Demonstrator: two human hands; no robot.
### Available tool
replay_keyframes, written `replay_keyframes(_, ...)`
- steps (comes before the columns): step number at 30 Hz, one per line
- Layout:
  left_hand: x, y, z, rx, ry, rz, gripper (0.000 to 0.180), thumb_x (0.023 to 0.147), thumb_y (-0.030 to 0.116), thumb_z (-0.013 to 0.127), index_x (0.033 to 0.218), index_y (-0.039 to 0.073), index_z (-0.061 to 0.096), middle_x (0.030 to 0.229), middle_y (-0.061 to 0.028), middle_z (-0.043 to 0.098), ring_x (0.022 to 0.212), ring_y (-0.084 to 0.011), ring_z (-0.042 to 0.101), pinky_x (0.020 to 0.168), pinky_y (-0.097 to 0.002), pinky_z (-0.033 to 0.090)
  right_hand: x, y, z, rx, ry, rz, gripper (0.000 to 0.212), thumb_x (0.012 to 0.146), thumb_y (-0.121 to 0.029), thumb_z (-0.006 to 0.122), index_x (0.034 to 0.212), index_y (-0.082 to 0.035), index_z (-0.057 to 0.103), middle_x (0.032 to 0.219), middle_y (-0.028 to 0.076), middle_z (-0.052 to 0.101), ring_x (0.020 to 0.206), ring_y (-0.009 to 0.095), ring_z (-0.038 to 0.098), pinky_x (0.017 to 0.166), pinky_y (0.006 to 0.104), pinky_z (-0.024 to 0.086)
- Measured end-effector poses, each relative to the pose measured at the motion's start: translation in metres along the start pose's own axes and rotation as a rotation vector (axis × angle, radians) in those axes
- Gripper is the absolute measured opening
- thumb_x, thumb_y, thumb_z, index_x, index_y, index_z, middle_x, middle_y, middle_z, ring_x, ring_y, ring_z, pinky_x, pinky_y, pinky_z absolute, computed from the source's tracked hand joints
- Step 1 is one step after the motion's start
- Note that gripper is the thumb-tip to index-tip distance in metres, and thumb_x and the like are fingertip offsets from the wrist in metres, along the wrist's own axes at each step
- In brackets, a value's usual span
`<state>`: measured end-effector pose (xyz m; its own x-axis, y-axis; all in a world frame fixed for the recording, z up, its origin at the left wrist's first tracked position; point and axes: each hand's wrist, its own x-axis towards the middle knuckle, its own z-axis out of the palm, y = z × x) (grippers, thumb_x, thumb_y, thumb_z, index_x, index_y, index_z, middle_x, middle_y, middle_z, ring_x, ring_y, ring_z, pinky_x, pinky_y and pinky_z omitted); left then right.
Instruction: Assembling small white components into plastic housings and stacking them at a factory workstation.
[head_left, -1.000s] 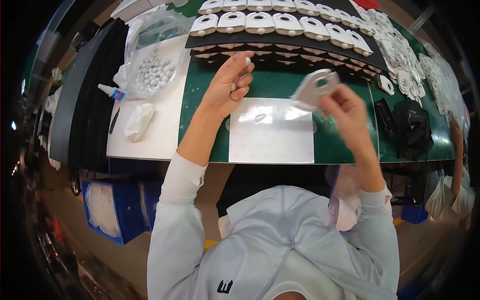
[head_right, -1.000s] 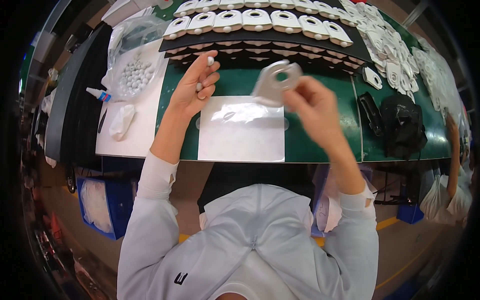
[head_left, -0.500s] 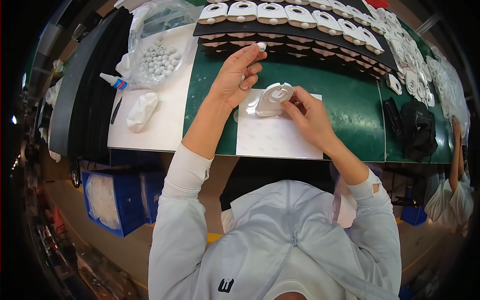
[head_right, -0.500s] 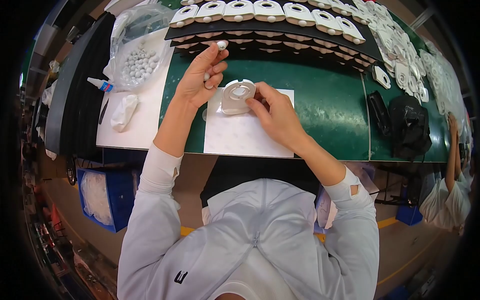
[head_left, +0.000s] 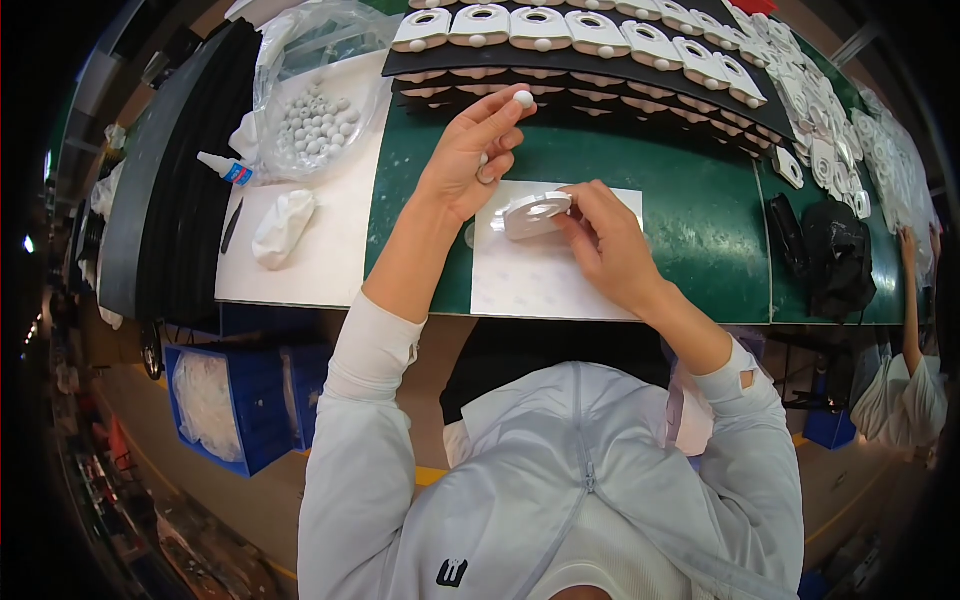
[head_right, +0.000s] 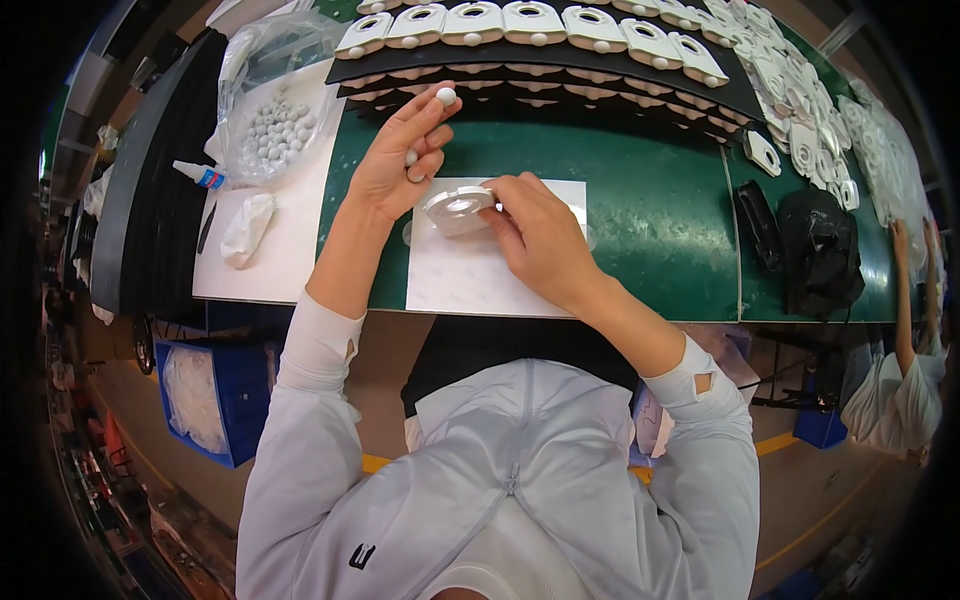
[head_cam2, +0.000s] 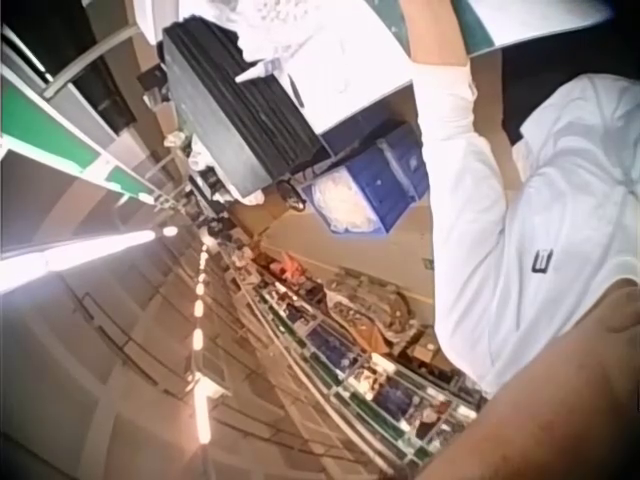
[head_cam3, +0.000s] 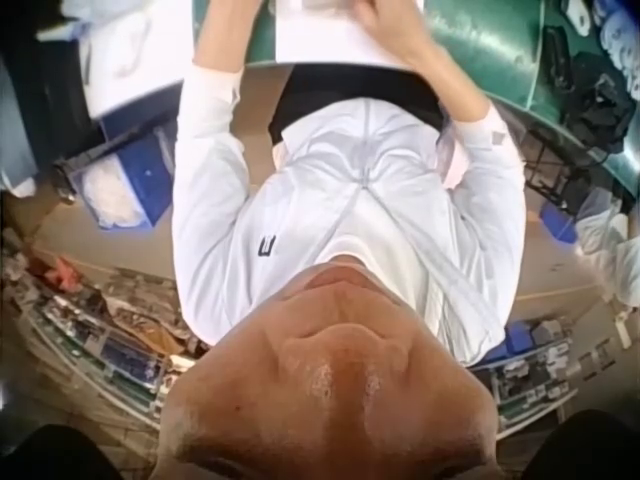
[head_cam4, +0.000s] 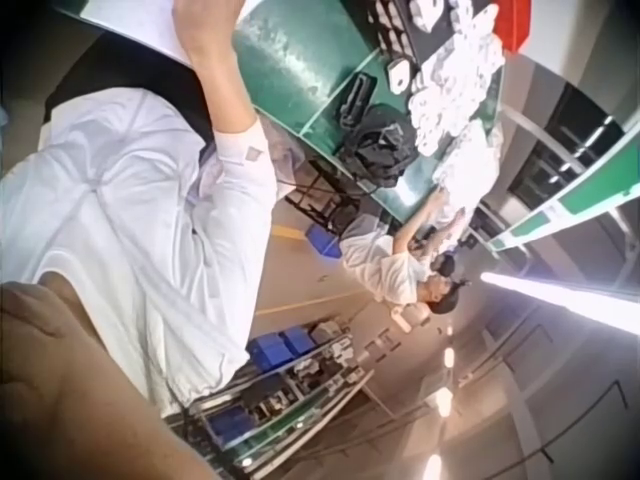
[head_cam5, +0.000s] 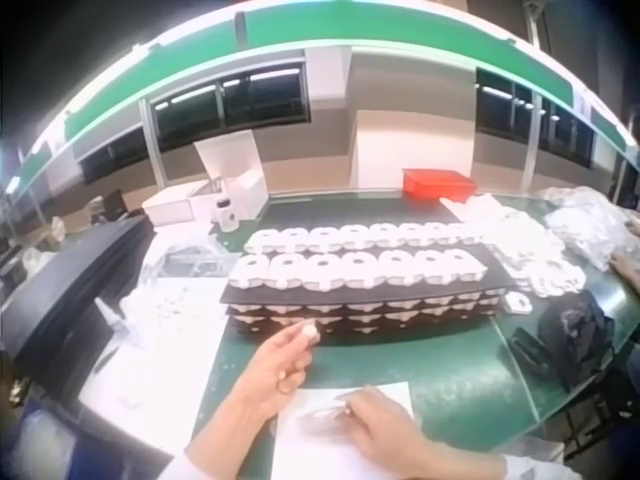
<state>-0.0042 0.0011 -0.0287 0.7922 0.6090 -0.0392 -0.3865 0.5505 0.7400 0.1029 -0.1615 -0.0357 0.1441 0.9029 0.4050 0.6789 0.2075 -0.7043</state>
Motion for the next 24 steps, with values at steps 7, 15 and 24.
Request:
replay_keyframes(7, -0.003, -0.001, 0.005, 0.116, -0.007, -0.009, 0.029, 0.080, 0.009, 0.064, 0.108, 0.004, 0.056, 0.091, -0.0021, 0.060, 0.060, -0.0025, 0.043, 0.037, -0.0133, 0.026, 0.000, 0.013, -0.008, 0.487, -0.001, 0.312, 0.014, 0.087, -0.005, 0.051, 0.101, -0.003, 0.052, 0.091, 0.003, 0.055, 0.073, 0.013, 0.052, 0.067, 0.0231, 0.043)
replay_keyframes(15, -0.013, -0.004, 0.024, 0.359, -0.072, -0.126, 0.025, 0.084, 0.012, 0.060, 0.107, 0.005, 0.056, 0.071, 0.0050, 0.048, 0.057, -0.0004, 0.036, 0.040, -0.0133, 0.022, 0.005, 0.027, -0.024, 1.259, 0.241, 0.484, 0.022, 0.091, -0.014, 0.050, 0.111, -0.006, 0.049, 0.106, 0.004, 0.054, 0.099, 0.014, 0.052, 0.087, 0.0303, 0.042)
replay_keyframes(24, -0.012, -0.010, 0.027, 0.394, -0.103, -0.108, 0.021, 0.081, 0.014, 0.065, 0.100, 0.007, 0.061, 0.076, 0.0051, 0.057, 0.056, -0.0009, 0.037, 0.043, -0.0161, 0.024, 0.006, 0.031, -0.023, 1.277, 0.266, 0.476, 0.021, 0.091, -0.015, 0.050, 0.110, -0.006, 0.048, 0.106, 0.004, 0.054, 0.100, 0.013, 0.052, 0.090, 0.0304, 0.041)
